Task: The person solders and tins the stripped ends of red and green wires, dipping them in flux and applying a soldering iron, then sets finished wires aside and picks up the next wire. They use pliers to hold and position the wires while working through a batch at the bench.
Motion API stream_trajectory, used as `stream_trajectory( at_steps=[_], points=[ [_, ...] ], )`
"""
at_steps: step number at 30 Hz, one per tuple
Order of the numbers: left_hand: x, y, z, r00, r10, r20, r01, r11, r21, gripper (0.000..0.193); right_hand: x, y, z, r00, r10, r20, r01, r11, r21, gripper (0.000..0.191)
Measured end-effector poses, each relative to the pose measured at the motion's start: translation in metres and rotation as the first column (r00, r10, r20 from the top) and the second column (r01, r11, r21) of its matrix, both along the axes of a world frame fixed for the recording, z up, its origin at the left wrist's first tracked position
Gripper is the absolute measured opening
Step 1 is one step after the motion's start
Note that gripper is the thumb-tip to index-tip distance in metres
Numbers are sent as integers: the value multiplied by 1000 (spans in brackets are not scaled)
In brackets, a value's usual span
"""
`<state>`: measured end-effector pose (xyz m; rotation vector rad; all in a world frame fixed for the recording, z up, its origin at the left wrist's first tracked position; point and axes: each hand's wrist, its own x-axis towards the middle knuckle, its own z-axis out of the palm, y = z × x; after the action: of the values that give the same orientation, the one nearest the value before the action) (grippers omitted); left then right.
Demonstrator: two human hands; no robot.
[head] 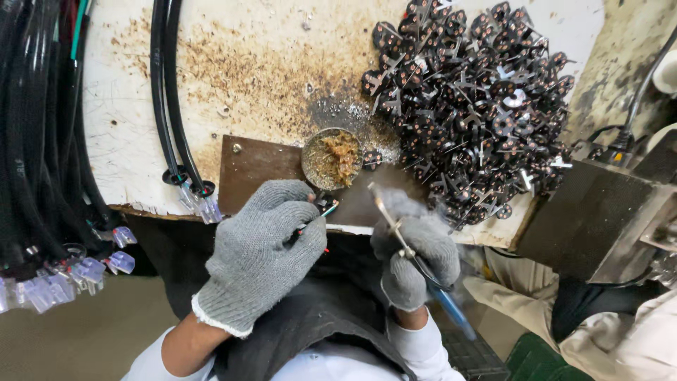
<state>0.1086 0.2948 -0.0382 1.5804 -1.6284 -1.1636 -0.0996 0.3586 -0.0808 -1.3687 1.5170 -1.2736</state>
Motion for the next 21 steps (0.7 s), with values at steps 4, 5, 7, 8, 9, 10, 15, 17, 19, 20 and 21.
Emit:
stream_trajectory(
  at_steps=[4, 5, 7, 8, 9, 10, 15, 17, 19, 20, 21],
  points=[
    [2, 0, -2, 999, -30, 16, 30, 998, -50, 16, -14, -1, -3, 973, 139, -184, -150, 988, -47, 31],
    [3, -1, -3, 999, -49, 16, 50, 996, -74, 17, -15, -1, -5, 964, 165, -210, -181, 982, -58, 31],
    [4, -2, -5, 999, -51, 13, 52, 997, -62, 18, -15, -2, -7, 941, 211, -264, -239, 968, -77, 31],
    [4, -2, -5, 999, -53, 12, 53, 997, -53, 19, -15, -2, -8, 931, 230, -282, -263, 961, -84, 31],
    [4, -2, -5, 998, -56, 25, 57, 997, -59, 18, -14, -2, -8, 922, 244, -300, -283, 954, -94, 32],
    [4, -2, -4, 998, -56, 39, 59, 996, -69, 18, -13, -2, -9, 912, 264, -314, -309, 945, -103, 32],
    [4, -1, -6, 996, -61, 59, 65, 996, -62, 19, -16, -5, -12, 908, 271, -320, -324, 938, -122, 34],
    [4, 0, -8, 996, -62, 69, 67, 995, -72, 19, -17, -6, -14, 919, 260, -296, -306, 945, -120, 35],
    [4, 2, -10, 996, -59, 62, 64, 994, -87, 16, -17, -4, -15, 899, 309, -310, -379, 904, -197, 36],
    [4, 3, -10, 996, -62, 56, 67, 994, -89, 15, -16, -4, -16, 877, 356, -323, -446, 853, -270, 40],
    [3, 4, -10, 997, -55, 62, 61, 994, -93, 15, -15, -1, -13, 898, 293, -328, -376, 899, -224, 36]
  ],
)
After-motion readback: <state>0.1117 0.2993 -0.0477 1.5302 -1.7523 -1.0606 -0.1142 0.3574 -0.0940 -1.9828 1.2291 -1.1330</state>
